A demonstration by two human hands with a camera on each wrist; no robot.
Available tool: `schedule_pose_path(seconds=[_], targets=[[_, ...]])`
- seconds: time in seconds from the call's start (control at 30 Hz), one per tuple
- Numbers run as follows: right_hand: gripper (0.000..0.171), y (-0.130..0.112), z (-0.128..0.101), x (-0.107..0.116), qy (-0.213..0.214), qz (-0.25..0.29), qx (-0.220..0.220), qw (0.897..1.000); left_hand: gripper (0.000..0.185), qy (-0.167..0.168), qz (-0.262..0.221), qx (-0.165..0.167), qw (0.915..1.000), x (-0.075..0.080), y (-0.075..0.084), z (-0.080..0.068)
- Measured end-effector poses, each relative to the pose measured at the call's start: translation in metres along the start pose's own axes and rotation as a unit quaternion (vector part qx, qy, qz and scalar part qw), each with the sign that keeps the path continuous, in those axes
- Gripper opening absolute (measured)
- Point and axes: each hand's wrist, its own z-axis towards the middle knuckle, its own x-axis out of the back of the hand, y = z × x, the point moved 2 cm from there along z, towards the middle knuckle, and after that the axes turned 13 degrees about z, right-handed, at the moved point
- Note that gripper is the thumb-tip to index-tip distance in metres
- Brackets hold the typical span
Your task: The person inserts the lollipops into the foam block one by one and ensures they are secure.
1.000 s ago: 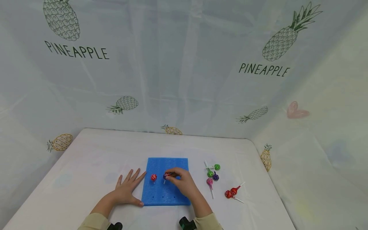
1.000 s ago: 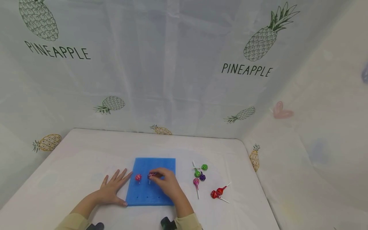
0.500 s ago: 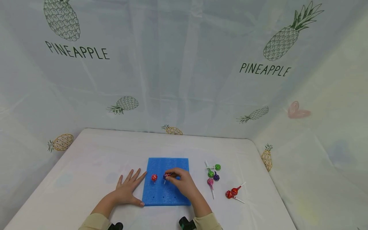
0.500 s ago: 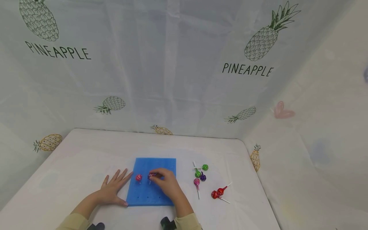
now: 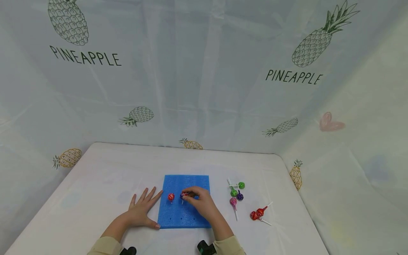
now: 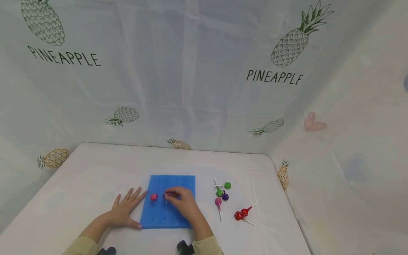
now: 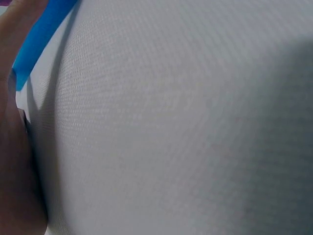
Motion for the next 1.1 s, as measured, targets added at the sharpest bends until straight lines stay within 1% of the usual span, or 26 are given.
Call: schedule_pose_path(seconds=[0.47, 0.77, 0.93, 1.1], targets=[[0.025, 0.003, 0.001, -0.003, 0.003, 0.001, 0.009, 1.000, 0.126, 0.001, 0.006, 0.002, 1.0000, -0.002, -0.001, 0.001], [0.024, 0.011, -0.001, -0.005, 0.007, -0.006, -0.007, 1.000, 0.126, -0.007, 0.010, 0.003, 0.9999, -0.002, -0.001, 0.002], [0.024, 0.012, -0.001, -0.006, 0.010, -0.001, -0.011, 1.000, 0.126, -0.008, 0.004, 0.003, 1.0000, 0.000, 0.000, 0.002], [0.022, 0.012, 0.000, -0.007, 0.010, -0.008, -0.014, 1.000, 0.126, -0.007, 0.003, 0.004, 1.0000, 0.002, 0.001, 0.001]])
